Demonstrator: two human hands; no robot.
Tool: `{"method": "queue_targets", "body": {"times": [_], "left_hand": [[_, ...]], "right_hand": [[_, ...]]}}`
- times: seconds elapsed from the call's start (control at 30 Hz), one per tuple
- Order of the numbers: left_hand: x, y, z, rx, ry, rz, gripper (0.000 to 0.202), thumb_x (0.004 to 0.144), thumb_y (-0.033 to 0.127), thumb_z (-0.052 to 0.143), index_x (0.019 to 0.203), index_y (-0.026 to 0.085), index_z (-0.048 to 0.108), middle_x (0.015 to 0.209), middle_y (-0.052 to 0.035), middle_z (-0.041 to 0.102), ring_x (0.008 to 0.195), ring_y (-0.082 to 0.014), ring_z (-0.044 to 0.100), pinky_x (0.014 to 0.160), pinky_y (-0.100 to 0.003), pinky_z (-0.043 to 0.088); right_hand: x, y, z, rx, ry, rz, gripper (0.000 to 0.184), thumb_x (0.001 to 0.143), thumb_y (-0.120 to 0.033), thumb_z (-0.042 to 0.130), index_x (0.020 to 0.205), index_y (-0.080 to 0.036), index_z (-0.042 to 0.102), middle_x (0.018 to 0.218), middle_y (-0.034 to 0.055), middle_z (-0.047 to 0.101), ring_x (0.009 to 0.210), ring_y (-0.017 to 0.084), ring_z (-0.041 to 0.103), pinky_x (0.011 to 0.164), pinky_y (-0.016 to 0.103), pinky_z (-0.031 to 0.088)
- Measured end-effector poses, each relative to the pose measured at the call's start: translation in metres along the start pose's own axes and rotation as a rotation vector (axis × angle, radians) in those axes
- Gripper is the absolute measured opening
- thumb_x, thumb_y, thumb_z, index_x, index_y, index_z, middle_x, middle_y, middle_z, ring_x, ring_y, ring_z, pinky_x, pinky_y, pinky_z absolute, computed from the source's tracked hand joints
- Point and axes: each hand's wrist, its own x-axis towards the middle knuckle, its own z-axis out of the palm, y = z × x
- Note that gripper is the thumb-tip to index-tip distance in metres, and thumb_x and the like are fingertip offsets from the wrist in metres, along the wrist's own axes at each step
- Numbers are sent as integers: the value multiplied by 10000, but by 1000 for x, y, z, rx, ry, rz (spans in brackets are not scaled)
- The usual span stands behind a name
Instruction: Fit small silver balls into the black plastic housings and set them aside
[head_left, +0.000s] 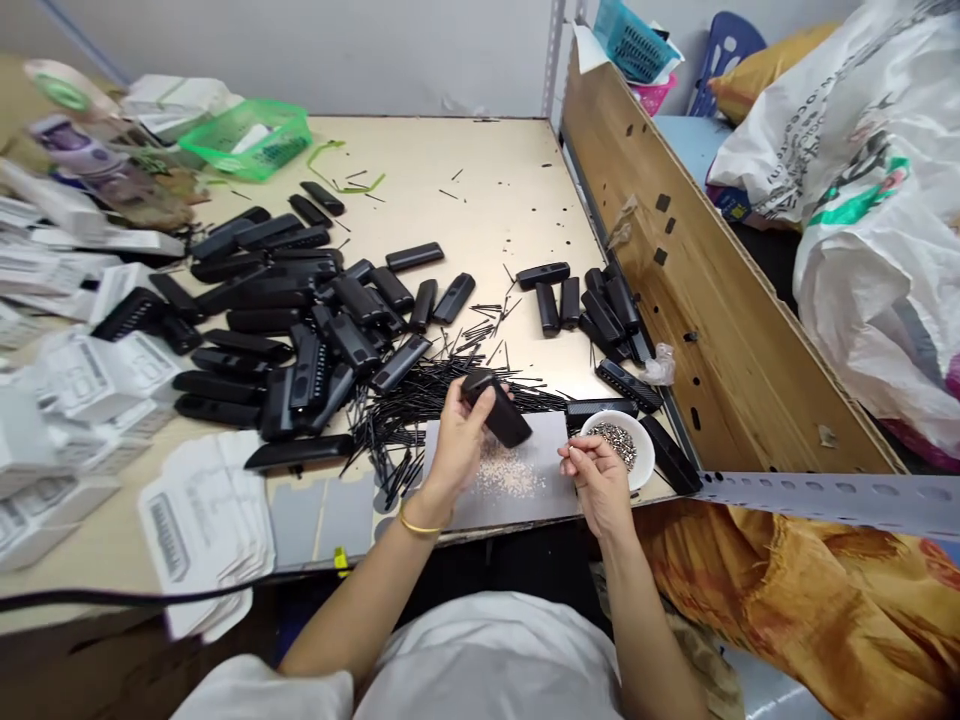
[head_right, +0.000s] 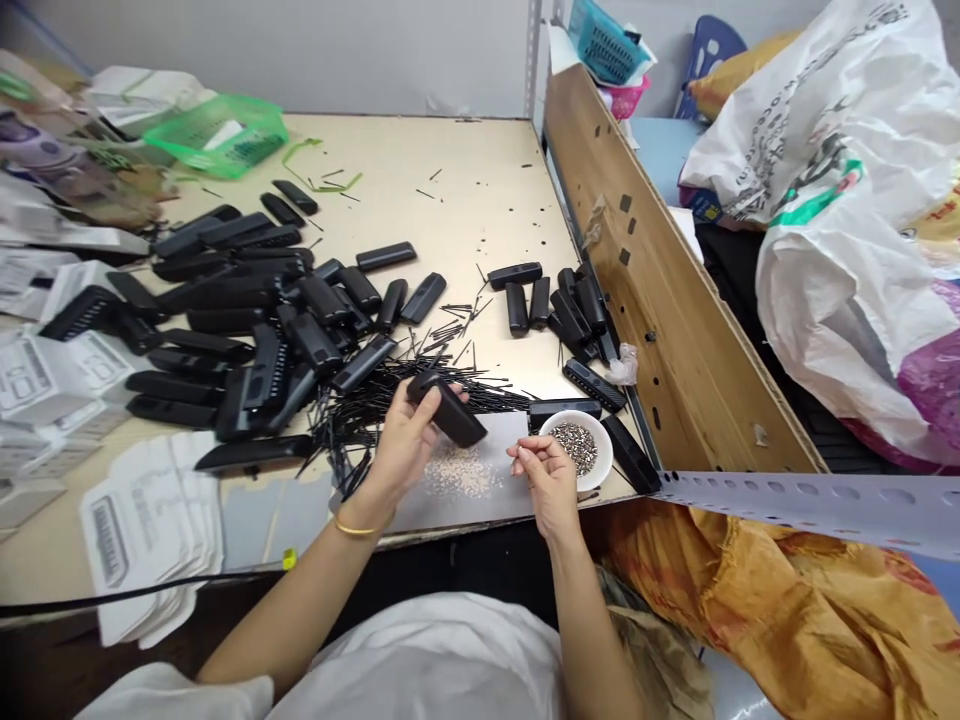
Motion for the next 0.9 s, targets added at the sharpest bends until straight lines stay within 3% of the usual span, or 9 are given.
{"method": "queue_targets", "body": {"times": [0.1,0.17,0.23,0.43,0.6,0.73,0.8,0.9], "left_hand": [[-10,-6,0,-335,96,-307,160,887,252,592,955,171,473,948,-76,664,907,-201,669,886,-423,512],[-12,-8,0,-414,153,-406,46,934,183,496,958,144,489,958,-98,665,918,-211,674,896,-436,517],[-13,-7,-1,-450,189,-450,66,943,135,451,963,120,513,965,-107,664,921,-208,675,922,-433,514],[-12,-7,1,-490,233,-480,104,938,113,449,928,98,551,939,-106,664,876,-204,681,901,-418,530],[-13,-8,4,-495,230,-493,136,947,125,437,926,85,565,932,-101,665,863,-186,677,849,-353,549],[-14,-10,4,-491,219,-486,132,950,124,431,942,86,558,928,-92,668,863,-174,676,835,-327,553],[-14,-10,4,-485,213,-460,140,955,128,424,945,85,557,931,-92,669,875,-174,676,844,-327,552],[-16,-7,4,-474,201,-432,155,960,138,418,959,84,563,943,-99,671,906,-186,675,893,-370,540]], "right_hand": [[-4,6,13,-151,34,-99,345,777,-390,695,873,-94,546,832,88,633,614,75,558,621,196,496],[-8,8,19,-263,75,-180,315,811,-382,666,864,-88,565,835,89,632,624,79,566,618,192,500],[-12,9,21,-350,116,-255,285,844,-366,634,880,-86,592,831,79,623,642,78,565,623,184,498],[-13,11,24,-442,106,-339,238,882,-328,590,897,-97,646,878,78,591,802,102,580,694,184,492],[-11,18,26,-417,169,-313,276,869,-367,609,879,-91,610,832,65,587,763,100,568,701,189,478],[-11,17,25,-564,177,-448,218,905,-312,578,844,-107,622,846,54,586,818,104,559,765,211,453],[-11,16,24,-624,158,-520,194,914,-277,564,832,-114,628,840,51,591,821,106,558,773,218,442],[-11,16,24,-590,144,-477,219,914,-298,561,818,-110,622,828,55,588,807,114,554,759,224,442]]}}
